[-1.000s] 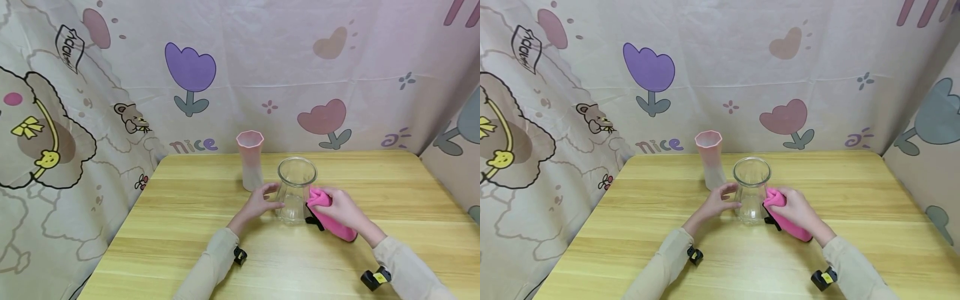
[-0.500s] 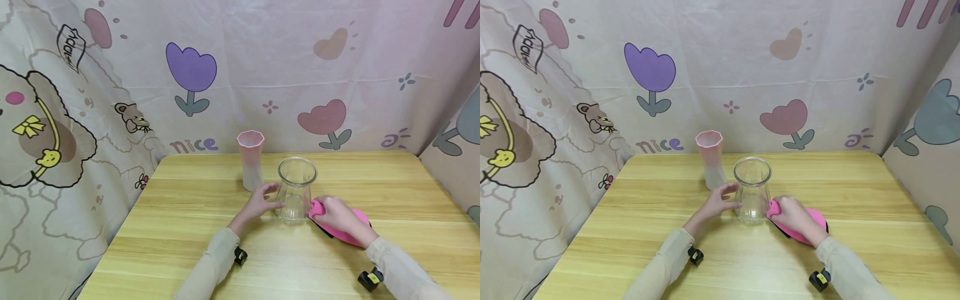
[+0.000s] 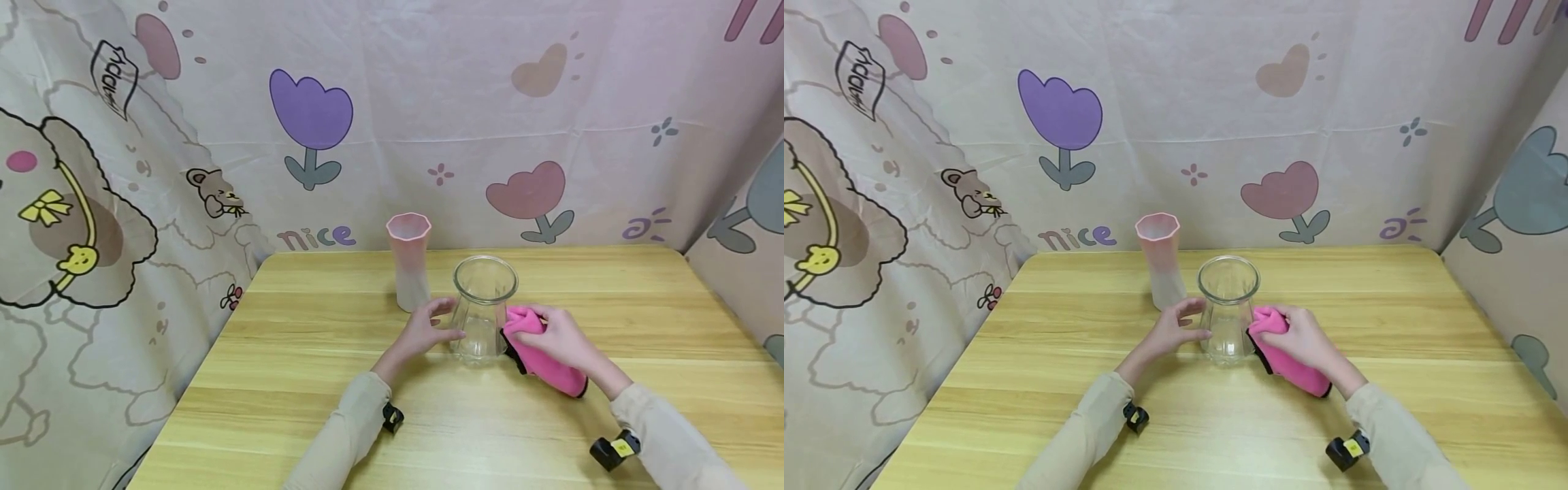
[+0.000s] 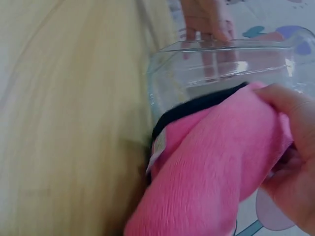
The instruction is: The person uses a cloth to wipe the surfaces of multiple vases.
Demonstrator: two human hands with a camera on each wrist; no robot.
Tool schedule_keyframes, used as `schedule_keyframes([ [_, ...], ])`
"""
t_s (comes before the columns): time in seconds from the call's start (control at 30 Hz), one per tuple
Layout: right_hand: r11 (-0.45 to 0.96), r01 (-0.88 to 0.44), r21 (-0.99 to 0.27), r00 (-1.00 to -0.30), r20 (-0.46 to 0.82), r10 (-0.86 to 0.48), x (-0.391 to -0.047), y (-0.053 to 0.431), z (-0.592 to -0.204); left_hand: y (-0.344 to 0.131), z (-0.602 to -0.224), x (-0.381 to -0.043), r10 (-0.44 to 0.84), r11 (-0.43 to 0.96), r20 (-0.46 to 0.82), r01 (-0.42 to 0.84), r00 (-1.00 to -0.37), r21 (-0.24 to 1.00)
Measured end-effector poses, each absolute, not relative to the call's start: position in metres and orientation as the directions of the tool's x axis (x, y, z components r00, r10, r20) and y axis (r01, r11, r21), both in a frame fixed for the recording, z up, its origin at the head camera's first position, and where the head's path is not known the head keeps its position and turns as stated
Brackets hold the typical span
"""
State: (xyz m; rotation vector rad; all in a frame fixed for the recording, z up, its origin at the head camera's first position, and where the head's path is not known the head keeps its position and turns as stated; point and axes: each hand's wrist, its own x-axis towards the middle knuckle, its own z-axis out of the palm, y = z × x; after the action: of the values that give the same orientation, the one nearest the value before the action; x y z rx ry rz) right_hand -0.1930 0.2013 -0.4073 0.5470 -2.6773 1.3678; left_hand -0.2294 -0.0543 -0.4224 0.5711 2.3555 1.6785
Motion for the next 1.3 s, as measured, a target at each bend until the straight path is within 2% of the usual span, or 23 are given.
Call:
schedule_keyframes([
  [0.13,0.462,-0.318,-0.828,-0.947,0.257,-0.191,-0.193,0.199,-0.397,-0.054,-0.433,-0.235,0.415,0.294,0.077,0.214,-0.906,0.932],
  [0.37,0.317,-0.358,-0.878,-0.933,0.349,-0.089,-0.190,0.193,-0.382,-0.054,-0.433,-0.234,0.427,0.287,0.078,0.216,-0.901,0.933],
  [0.53,0.199,-0.384,-0.902,-0.923,0.381,-0.054,-0.188,0.194,-0.377,-0.055,-0.418,-0.225,0.433,0.263,0.074,0.205,-0.898,0.943],
  [0.83,0.100,-0.411,-0.906,-0.911,0.412,-0.014,-0.185,0.197,-0.368,-0.056,-0.400,-0.215,0.450,0.263,0.078,0.215,-0.890,0.940],
  [1.03,0.118,-0.408,-0.905,-0.913,0.408,-0.029,-0.187,0.196,-0.370,-0.057,-0.400,-0.216,0.450,0.260,0.075,0.211,-0.890,0.942],
  [1.3,0.287,-0.432,-0.855,-0.902,0.418,-0.113,-0.191,0.193,-0.387,-0.057,-0.401,-0.216,0.446,0.271,0.081,0.221,-0.891,0.937],
])
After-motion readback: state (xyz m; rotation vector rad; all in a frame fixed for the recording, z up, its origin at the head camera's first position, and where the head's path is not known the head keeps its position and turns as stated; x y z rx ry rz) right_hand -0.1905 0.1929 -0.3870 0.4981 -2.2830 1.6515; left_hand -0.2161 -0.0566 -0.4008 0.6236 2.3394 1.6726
